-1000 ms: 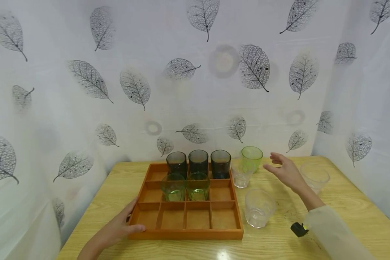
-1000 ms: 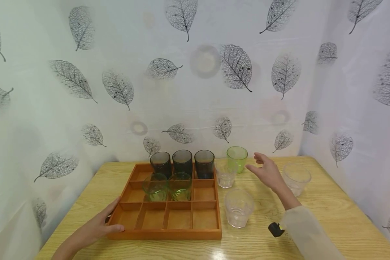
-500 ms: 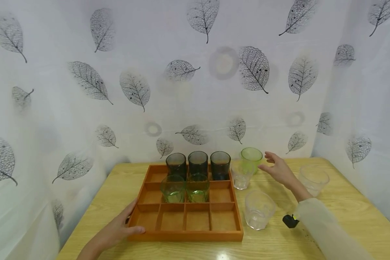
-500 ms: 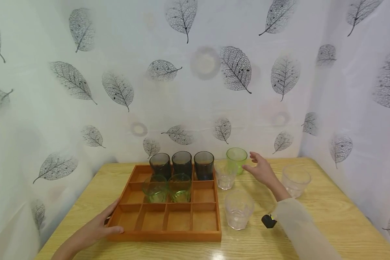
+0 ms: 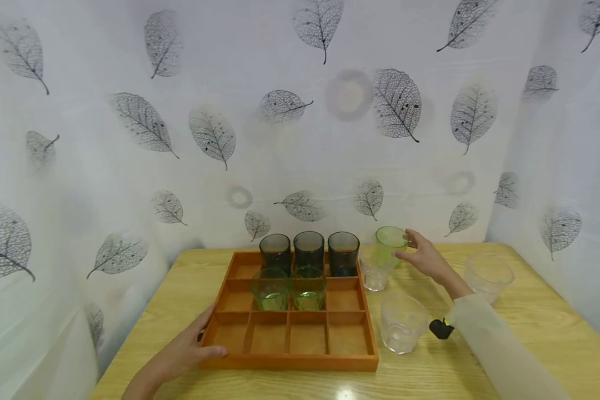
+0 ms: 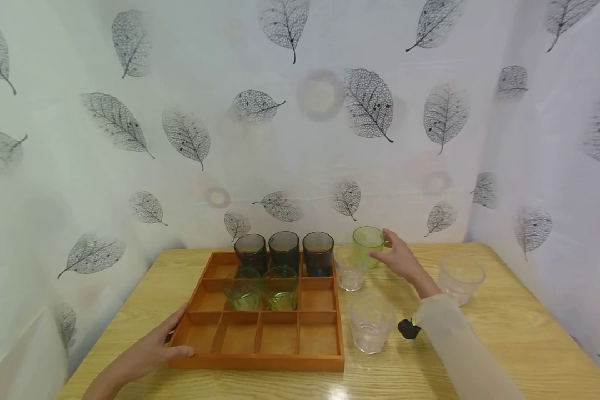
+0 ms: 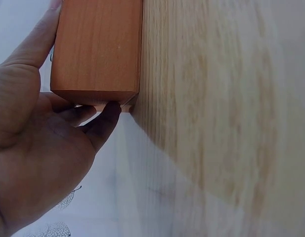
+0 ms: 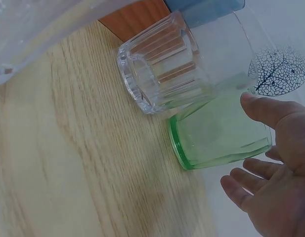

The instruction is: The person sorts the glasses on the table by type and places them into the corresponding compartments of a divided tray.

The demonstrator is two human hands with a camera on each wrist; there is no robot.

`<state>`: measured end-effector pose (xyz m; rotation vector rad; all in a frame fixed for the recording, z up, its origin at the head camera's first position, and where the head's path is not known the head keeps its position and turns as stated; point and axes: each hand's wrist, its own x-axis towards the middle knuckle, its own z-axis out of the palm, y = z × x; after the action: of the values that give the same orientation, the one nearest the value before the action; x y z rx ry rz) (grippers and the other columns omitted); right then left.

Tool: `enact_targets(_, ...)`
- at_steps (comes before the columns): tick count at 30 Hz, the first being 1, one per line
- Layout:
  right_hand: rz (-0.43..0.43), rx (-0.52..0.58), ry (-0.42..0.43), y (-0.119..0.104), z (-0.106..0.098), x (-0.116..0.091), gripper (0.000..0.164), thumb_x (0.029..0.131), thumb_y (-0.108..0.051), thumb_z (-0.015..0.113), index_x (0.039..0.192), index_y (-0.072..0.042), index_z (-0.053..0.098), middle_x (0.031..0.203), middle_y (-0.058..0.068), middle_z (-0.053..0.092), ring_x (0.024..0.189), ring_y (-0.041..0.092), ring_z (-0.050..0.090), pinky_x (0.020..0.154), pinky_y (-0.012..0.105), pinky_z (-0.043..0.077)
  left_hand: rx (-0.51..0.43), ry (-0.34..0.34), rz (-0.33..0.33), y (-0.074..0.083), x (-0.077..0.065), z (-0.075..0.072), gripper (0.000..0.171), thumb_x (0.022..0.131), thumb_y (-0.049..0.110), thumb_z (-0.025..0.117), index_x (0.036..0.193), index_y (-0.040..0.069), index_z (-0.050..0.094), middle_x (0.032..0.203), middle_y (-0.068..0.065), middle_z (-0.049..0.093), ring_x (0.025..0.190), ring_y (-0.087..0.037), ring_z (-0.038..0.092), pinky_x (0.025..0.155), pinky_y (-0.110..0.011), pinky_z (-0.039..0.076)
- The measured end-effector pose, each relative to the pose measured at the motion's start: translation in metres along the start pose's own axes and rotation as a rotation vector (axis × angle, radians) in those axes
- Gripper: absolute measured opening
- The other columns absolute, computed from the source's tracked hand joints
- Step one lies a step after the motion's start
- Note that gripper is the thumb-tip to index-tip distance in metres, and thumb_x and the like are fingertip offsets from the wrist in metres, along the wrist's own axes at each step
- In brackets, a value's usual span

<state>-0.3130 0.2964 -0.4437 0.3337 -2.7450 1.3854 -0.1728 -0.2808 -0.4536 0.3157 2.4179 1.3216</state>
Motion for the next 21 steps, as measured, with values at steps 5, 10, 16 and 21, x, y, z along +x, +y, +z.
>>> enact_targets(5,0.006,0.003,-0.009,0.0001,0.0003,0.0042,0.093,0.102,-0.027,0.068,0.16,0.013,0.007,0.157,0.041,0.026,0.141,0.059,0.031,0.107,0.068,0.039,-0.025,-0.009,0.004,0.0016,0.001,-0.0005,0.103,0.1,0.029,0.072,0.165,0.002,-0.002,0.167,-0.032,-0.004,0.149,-0.059,0.008,0.112,-0.071,0.029)
enact_targets(10,0.02,0.008,-0.022,-0.0027,-0.0001,0.0054,0.096,0.102,-0.028,0.069,0.162,0.008,0.004,0.16,0.04,0.018,0.143,0.06,0.027,0.106,0.069,0.039,-0.043,-0.018,-0.001,0.0017,0.0022,-0.0014,0.103,0.1,0.029,0.072,0.165,0.002,-0.003,0.168,-0.031,-0.006,0.149,-0.058,0.005,0.113,-0.072,0.026)
enact_targets(16,0.014,0.043,-0.051,-0.0021,-0.0008,0.0056,0.097,0.102,-0.029,0.068,0.164,0.004,0.0,0.166,0.034,0.009,0.145,0.06,0.022,0.105,0.069,0.041,-0.062,-0.023,-0.013,0.0014,0.0027,-0.0018,0.103,0.1,0.028,0.072,0.165,0.003,-0.003,0.168,-0.03,-0.006,0.15,-0.058,0.002,0.113,-0.072,0.025)
enact_targets(21,-0.003,0.058,-0.047,0.0004,0.0008,0.0062,0.094,0.103,-0.026,0.068,0.162,0.007,0.003,0.164,0.035,0.016,0.143,0.06,0.026,0.104,0.068,0.042,-0.07,-0.026,-0.021,0.0018,0.002,-0.001,0.103,0.1,0.028,0.072,0.165,0.002,-0.003,0.168,-0.031,-0.006,0.149,-0.058,0.002,0.113,-0.073,0.025)
